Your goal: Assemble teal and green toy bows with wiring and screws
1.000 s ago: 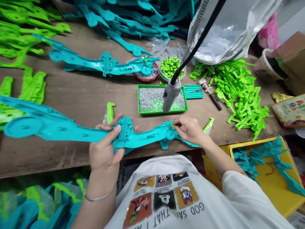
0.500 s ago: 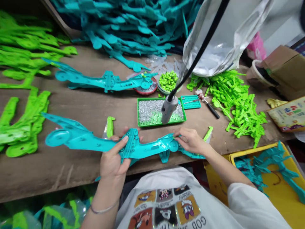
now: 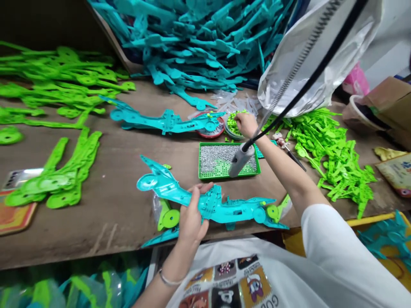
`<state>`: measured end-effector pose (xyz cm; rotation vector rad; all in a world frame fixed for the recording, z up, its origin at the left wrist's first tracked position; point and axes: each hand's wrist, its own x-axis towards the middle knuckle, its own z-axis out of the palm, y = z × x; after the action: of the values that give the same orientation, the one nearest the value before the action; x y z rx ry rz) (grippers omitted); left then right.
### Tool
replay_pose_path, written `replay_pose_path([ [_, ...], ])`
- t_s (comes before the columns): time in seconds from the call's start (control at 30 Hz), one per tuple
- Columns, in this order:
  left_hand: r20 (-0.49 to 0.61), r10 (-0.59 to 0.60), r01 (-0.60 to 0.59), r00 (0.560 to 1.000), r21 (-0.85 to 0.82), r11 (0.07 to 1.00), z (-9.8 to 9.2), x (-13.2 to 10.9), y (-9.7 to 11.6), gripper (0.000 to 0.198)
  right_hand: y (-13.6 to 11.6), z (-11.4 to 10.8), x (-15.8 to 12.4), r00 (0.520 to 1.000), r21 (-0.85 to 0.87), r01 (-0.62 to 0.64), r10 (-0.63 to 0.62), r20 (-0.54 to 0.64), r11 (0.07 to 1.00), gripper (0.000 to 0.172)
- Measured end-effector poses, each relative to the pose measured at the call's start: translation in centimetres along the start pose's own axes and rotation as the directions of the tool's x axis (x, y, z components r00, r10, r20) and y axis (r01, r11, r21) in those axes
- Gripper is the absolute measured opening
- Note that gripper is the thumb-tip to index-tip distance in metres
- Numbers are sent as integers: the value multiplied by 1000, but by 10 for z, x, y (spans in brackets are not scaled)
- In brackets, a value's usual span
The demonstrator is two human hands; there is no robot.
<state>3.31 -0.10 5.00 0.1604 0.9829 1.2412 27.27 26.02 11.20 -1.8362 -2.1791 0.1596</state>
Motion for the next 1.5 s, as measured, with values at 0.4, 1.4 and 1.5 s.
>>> replay_pose_path([
  [0.4, 99, 33, -21, 995, -127, 992, 13, -11, -12, 69, -4, 23, 28, 991, 138, -39, 56, -124, 990, 13],
  [1.4, 73, 150, -142, 986, -107, 984, 5, -29, -40, 41, -192, 10, -153, 930, 576, 253, -360, 78, 778, 27],
  [1.5, 73, 167, -159, 983, -106, 982, 3, -28, -40, 41, -198, 17, -146, 943, 544, 228, -322, 82, 807, 20],
])
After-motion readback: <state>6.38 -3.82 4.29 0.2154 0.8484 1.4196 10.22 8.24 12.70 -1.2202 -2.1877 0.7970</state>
